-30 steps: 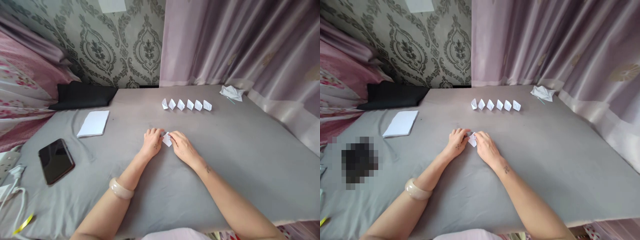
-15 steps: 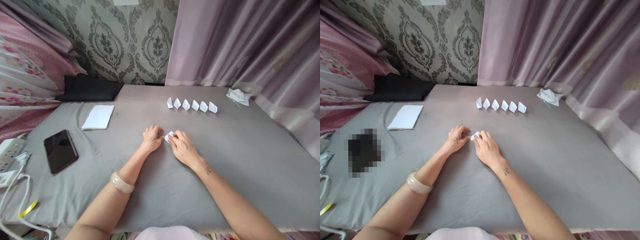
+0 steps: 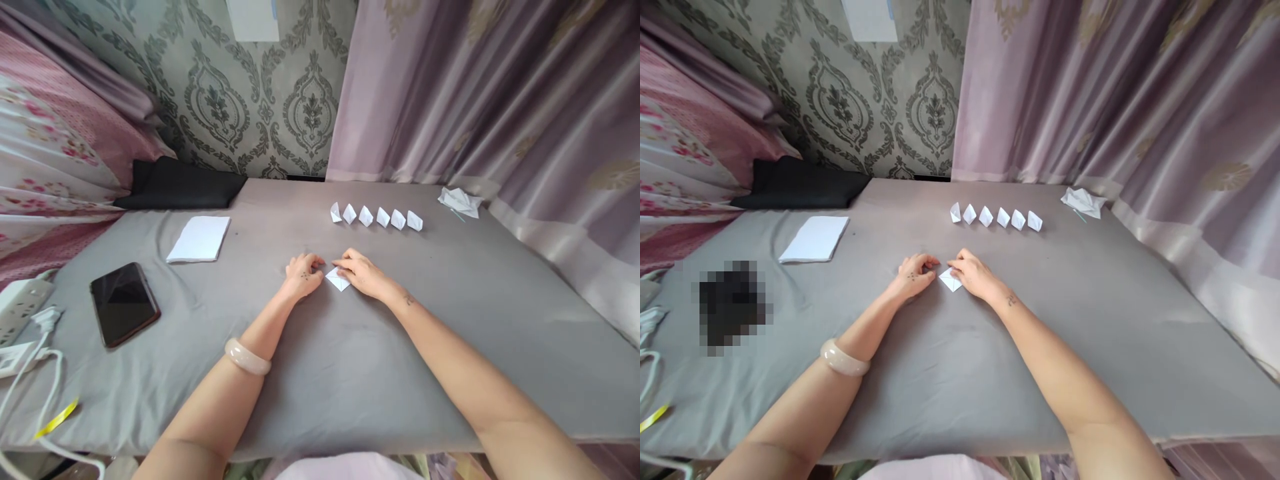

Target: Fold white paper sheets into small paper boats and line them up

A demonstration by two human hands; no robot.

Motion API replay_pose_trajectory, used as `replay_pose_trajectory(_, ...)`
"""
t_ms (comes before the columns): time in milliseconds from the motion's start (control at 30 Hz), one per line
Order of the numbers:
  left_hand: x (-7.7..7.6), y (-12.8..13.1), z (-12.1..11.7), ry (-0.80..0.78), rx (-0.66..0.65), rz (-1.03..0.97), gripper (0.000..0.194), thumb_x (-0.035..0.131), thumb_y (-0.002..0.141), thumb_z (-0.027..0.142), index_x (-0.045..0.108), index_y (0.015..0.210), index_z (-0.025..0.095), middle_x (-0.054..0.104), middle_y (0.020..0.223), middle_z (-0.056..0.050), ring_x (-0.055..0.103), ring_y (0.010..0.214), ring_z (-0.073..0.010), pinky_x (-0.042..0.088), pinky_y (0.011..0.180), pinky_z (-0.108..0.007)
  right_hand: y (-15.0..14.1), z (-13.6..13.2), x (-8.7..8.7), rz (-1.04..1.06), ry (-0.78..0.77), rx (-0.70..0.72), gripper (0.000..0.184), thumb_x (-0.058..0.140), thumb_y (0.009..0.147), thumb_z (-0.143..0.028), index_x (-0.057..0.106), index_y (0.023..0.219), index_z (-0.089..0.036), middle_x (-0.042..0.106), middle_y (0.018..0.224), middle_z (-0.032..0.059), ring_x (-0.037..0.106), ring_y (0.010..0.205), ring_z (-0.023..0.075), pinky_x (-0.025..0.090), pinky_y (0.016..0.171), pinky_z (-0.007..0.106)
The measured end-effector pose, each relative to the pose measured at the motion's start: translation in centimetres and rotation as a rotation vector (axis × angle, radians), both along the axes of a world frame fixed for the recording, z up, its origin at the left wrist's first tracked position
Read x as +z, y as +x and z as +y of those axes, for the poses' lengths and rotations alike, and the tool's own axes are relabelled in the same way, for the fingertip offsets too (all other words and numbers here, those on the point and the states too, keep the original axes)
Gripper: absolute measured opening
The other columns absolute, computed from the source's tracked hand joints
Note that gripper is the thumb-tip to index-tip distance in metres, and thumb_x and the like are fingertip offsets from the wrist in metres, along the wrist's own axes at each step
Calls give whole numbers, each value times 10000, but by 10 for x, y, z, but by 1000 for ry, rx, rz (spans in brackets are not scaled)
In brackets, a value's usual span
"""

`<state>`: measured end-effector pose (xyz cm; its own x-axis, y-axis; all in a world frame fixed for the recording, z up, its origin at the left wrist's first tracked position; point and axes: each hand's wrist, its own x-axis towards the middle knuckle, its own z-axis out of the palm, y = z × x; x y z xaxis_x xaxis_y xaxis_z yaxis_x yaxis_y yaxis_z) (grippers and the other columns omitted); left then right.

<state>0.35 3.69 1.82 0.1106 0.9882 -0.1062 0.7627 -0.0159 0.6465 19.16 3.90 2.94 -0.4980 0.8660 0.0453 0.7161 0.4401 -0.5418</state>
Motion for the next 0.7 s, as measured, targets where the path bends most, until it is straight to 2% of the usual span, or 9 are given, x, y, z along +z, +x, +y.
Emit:
replay_pose_trajectory(200, 4, 0, 0, 3, 4, -45, 278, 529, 761, 196, 681, 991, 235, 642, 991, -52, 518, 1013, -253, 375, 913, -397, 5, 1, 12, -24, -84, 21, 199, 500, 864, -187, 646, 998, -199, 521, 1055, 66, 539, 880, 167, 417, 835, 323)
replay_pose_trajectory(367, 3, -1, 0, 13, 17, -118, 246, 551, 748, 192, 697, 944, 221, 652, 965, -60, 516, 996, -262, 366, 921, -427, 15, 1, 19, 39, -178, -8, 67, 603, 762, -169, 621, 820, -198, 536, 977, 37, 521, 859, 165, 397, 820, 319)
replay_pose_trajectory(500, 3, -3, -1, -8, 28, -251, 227, 544, 768, 225, 685, 944, 195, 659, 837, -43, 569, 842, -216, 427, 821, -366, 24, -3, 16, 166, -297, -70, 79, 675, 701, -206, 600, 718, -191, 572, 849, 13, 526, 778, 149, 411, 754, 296)
replay_pose_trajectory(600, 7, -2, -3, -22, 33, -379, 280, 519, 822, 343, 656, 994, 170, 667, 816, -41, 596, 735, -174, 454, 699, -292, 25, -8, 12, 323, -426, -143, 121, 687, 713, -278, 619, 749, -185, 609, 722, 1, 546, 675, 137, 428, 648, 275)
replay_pose_trajectory(700, 13, 0, -5, -77, 9, -620, 397, 567, 805, 483, 637, 1001, 145, 687, 900, -68, 622, 786, -173, 462, 719, -277, 21, -11, 9, 542, -504, -264, 281, 677, 738, -346, 642, 972, -193, 671, 816, 24, 597, 719, 137, 460, 639, 267)
